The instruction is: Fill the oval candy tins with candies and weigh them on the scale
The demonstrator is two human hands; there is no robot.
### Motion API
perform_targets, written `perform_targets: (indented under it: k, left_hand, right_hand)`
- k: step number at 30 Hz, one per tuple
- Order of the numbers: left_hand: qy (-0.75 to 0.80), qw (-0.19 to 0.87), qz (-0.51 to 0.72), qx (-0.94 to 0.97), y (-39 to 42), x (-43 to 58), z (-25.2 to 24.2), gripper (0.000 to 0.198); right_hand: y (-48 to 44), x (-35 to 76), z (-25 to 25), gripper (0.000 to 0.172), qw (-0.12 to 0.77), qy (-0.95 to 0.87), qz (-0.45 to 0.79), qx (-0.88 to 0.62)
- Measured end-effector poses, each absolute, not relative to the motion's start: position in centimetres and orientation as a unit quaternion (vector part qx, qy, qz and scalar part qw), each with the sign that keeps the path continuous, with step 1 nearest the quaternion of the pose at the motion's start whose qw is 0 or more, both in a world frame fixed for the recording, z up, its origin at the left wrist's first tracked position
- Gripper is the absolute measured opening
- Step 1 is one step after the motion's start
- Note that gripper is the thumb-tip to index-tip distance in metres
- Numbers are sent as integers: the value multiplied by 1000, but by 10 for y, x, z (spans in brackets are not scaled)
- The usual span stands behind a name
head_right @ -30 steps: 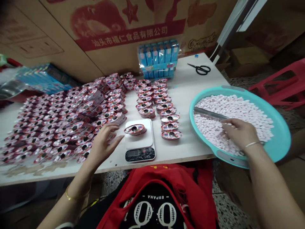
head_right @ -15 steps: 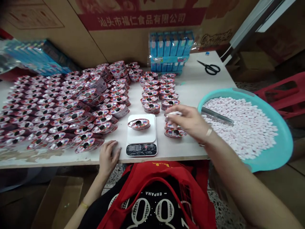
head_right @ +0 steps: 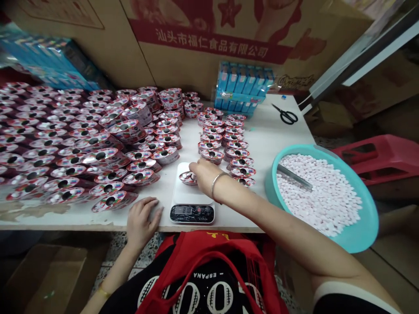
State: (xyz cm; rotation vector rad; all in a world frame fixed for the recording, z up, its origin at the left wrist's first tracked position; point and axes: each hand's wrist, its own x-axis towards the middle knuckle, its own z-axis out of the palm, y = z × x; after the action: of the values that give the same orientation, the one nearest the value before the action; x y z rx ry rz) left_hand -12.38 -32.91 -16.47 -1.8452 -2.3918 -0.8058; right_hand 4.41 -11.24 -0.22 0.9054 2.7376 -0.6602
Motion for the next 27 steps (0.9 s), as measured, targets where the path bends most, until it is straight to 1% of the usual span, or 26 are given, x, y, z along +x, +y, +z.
perform_targets:
  k: [4, 7, 9, 11, 13, 15, 18, 21, 24, 27]
  left_hand:
    - [-763, 25, -264, -589, -329, -123, -166, 22]
    - [-764, 35, -266, -587, -328, -123, -167, 22]
    - [-765, 36, -265, -585, -328, -122, -167, 22]
    - [-765, 36, -266, -585, -328, -121, -167, 23]
    - [-767, 36, -266, -583, -328, -121, -167, 23]
    - [-769, 36, -265, -581, -328, -120, -167, 22]
    - [-770, 38, -263, -580, -327, -120, -167, 22]
    - [-770, 39, -260, -581, -327, -120, -168, 22]
    - [-770, 40, -258, -582, -327, -121, -168, 22]
    - [-769, 41, -258, -584, -327, -121, -168, 22]
  right_hand:
    - [-111, 44, -3, 22, 84, 923, -218, 305]
    - [-107, 48, -3, 18, 4, 913, -267, 309]
    - [-103, 54, -2, 13, -66, 872, -358, 327]
    - [-99, 62, -1, 8, -107, 791, -490, 350]
    - [-97, 71, -1, 12, -114, 703, -596, 372]
    - [-96, 77, -1, 16, -111, 656, -633, 396]
    - [-99, 81, -3, 14, -112, 671, -603, 418]
    - [-103, 76, -7, 9, -117, 727, -548, 397]
    - [-107, 68, -10, 11, -110, 809, -453, 358]
    - [-108, 58, -11, 13, -79, 873, -363, 315]
